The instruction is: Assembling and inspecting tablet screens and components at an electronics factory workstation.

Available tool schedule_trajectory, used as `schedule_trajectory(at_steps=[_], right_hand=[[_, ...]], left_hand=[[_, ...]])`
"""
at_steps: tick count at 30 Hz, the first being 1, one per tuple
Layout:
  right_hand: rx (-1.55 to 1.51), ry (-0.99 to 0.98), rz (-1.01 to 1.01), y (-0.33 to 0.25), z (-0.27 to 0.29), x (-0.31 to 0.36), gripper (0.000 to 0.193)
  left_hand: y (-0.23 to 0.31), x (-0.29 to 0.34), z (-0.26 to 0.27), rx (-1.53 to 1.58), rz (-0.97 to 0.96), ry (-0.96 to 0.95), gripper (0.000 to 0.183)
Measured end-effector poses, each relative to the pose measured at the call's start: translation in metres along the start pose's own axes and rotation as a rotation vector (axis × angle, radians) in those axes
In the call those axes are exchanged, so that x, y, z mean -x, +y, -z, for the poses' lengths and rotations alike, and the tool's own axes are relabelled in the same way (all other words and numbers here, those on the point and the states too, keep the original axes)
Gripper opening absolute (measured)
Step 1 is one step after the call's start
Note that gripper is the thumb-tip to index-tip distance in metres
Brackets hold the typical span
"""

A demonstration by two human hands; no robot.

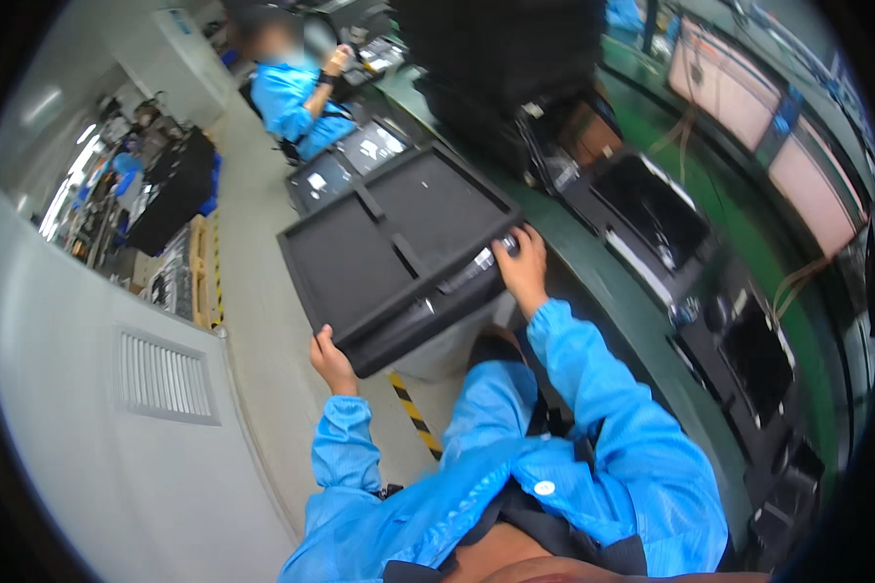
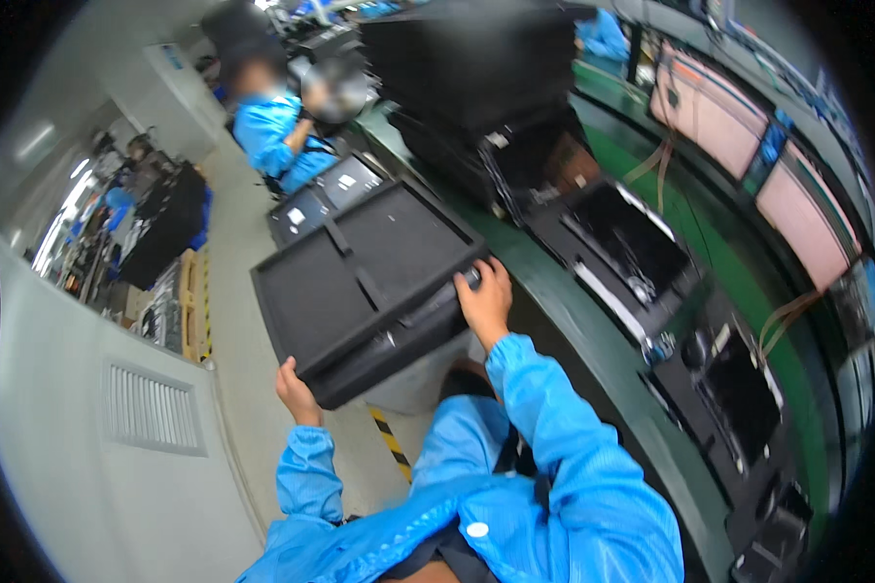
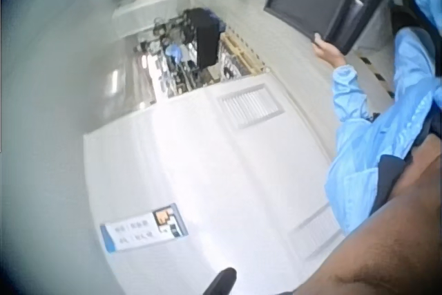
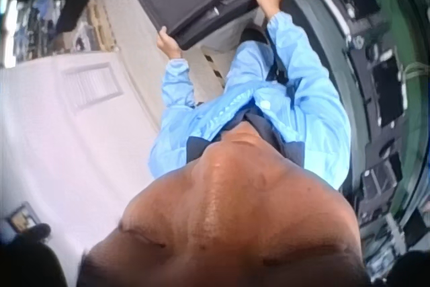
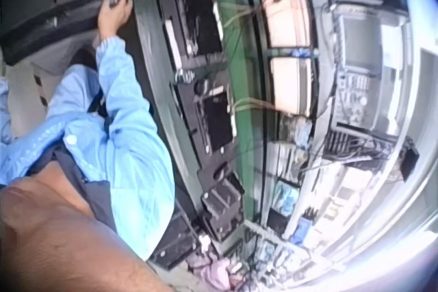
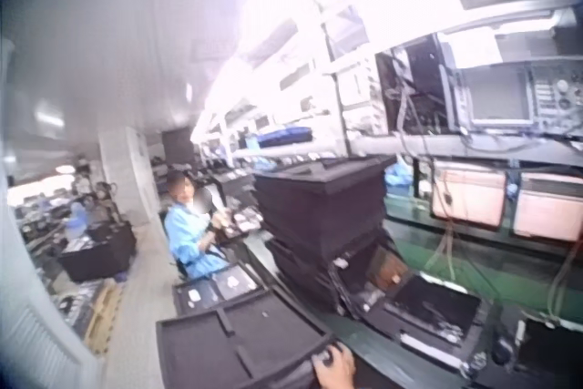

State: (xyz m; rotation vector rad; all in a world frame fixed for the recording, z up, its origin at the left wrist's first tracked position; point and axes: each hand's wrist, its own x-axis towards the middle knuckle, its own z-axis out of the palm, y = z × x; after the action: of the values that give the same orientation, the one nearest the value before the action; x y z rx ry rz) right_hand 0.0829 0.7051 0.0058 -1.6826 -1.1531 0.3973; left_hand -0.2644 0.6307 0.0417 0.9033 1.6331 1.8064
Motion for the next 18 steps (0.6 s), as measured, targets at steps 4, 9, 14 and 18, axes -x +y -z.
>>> schedule_trajectory(at_steps=[4, 9, 14, 18], right_hand=[[0.431, -0.065, 0.075, -0.036, 0.016, 0.015, 0.075], [0.667, -0.091, 0.445, -0.052, 0.013, 0.017, 0.078], [0.739, -0.134, 0.551, -0.086, -0.002, -0.001, 0.077], [0.54, -0.427, 0.698, -0.075, -0.015, -0.009, 0.071]], left_hand=[[-0.015, -0.007, 0.0, -0.078, 0.021, 0.056, 0.044], [-0.006, -0.001, 0.007, 0.066, -0.021, 0.053, 0.047], [0.013, -0.002, -0.01, 0.364, 0.026, 0.189, 0.039], [0.005, 0.001, -0.017, 0.582, 0.141, 0.209, 0.041]])
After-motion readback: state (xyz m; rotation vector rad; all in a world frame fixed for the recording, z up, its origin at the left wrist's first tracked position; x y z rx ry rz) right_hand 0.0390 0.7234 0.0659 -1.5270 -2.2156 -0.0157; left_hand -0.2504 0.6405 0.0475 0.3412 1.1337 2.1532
